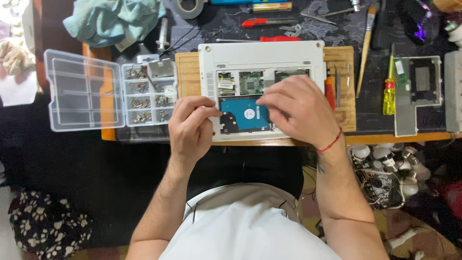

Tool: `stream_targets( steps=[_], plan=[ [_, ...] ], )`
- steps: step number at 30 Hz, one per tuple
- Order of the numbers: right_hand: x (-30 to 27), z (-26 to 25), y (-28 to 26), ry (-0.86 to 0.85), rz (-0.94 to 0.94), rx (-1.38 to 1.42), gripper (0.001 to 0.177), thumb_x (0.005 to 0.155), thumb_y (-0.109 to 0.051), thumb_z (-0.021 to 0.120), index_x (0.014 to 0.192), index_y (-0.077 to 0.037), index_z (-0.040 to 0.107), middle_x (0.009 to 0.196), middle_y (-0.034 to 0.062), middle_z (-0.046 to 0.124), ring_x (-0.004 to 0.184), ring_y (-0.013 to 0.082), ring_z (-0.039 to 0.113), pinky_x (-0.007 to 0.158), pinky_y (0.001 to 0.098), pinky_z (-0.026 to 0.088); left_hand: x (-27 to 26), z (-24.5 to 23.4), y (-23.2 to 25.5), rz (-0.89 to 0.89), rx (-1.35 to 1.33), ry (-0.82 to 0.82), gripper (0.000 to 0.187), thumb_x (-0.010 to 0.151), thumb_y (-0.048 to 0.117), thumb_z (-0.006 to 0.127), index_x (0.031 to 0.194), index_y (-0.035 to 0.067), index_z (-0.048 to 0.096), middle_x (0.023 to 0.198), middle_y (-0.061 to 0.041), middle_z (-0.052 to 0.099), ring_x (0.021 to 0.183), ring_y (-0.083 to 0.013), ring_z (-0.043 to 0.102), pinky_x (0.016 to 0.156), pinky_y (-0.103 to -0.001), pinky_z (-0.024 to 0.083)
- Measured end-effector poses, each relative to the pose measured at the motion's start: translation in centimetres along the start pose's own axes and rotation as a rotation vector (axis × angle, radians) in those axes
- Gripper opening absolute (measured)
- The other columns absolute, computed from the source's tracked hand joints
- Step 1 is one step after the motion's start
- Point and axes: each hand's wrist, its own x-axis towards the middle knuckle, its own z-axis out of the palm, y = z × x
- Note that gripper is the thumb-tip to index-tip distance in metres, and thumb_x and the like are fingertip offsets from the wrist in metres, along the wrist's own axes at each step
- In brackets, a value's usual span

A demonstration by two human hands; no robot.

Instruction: The person uses a screwdriver to remove screws from a metal bracket securing a hard drive inside a disassembled laptop. They remove the bracket and set it aside, then use a different screwdriver to loosen screws on the hard drive itself. The person then uses tweezers to adjust a ribbon cable connected to the drive.

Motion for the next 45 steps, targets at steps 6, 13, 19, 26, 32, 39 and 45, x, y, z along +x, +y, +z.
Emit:
stream_targets(
  steps=[6,13,19,26,32,39,45],
  plan=[
    [-2.1,-1.5,-0.3,0.165,0.108,0.067,0.022,0.102,-0.018,0.067,0.121,-0.012,0.075,0.132,0.0119,0.071,0.12,0.0339,0.068,0.105,0.049,0.051,0.5,-0.5,1.0,-0.021,-0.001,-0.069,0.034,0.083,-0.01,0.049,0.093,0.008,0.076,0.094,-0.015,0.068,0.086,-0.0384,0.067,0.082,-0.048,0.055],
    [-9.5,-4.9,3.5,0.495,0.455,-0.055,0.015,0.101,0.0,0.075,0.114,-0.006,0.08,0.094,0.014,0.073,0.087,0.0354,0.071,0.084,0.0457,0.056,-0.9,-0.1,0.0,-0.029,0.02,-0.006,0.029,0.09,-0.012,0.059,0.102,0.005,0.079,0.095,-0.017,0.07,0.084,-0.0375,0.065,0.083,-0.045,0.053],
    [-13.9,-6.9,5.0,0.585,0.602,-0.198,0.018,0.1,0.005,0.076,0.113,-0.005,0.079,0.094,0.0157,0.073,0.088,0.0395,0.07,0.083,0.0489,0.054,-2.0,0.0,0.0,0.024,0.097,0.007,0.02,0.097,-0.008,0.066,0.107,0.001,0.08,0.094,-0.019,0.068,0.082,-0.0398,0.063,0.082,-0.048,0.052],
    [-16.4,-7.1,5.9,0.511,0.851,-0.455,0.015,0.102,-0.012,0.071,0.115,-0.005,0.074,0.104,0.0097,0.073,0.092,0.0234,0.069,0.082,0.0374,0.056,-1.8,3.0,4.0,0.082,0.141,-0.058,0.023,0.099,-0.021,0.063,0.101,-0.002,0.074,0.094,-0.017,0.069,0.085,-0.0298,0.065,0.082,-0.042,0.048],
    [-16.7,-6.2,6.7,0.455,0.962,-0.593,0.026,0.095,-0.024,0.081,0.112,-0.006,0.074,0.1,0.0114,0.07,0.091,0.024,0.067,0.079,0.0389,0.058,-0.3,4.8,6.3,0.05,0.024,-0.141,0.017,0.102,-0.016,0.059,0.101,-0.005,0.071,0.09,-0.02,0.067,0.078,-0.0301,0.062,0.077,-0.04,0.05],
    [-17.0,-5.7,7.4,0.433,1.11,-0.489,0.03,0.096,-0.029,0.078,0.119,-0.011,0.069,0.096,0.0059,0.064,0.083,0.0205,0.065,0.066,0.0372,0.055,-1.6,8.0,7.1,0.115,-0.054,-0.395,0.019,0.093,-0.007,0.062,0.104,0.003,0.073,0.093,-0.011,0.075,0.077,-0.0191,0.068,0.065,-0.03,0.053],
    [-17.5,-5.5,8.0,0.582,0.972,-0.481,0.017,0.094,-0.012,0.073,0.106,-0.001,0.073,0.098,0.0133,0.071,0.085,0.0223,0.068,0.067,0.0335,0.058,-0.4,10.0,10.3,0.15,-0.072,-0.58,0.025,0.096,0.0,0.056,0.111,0.011,0.072,0.094,-0.005,0.073,0.077,-0.0205,0.069,0.069,-0.033,0.054]
  ],
)
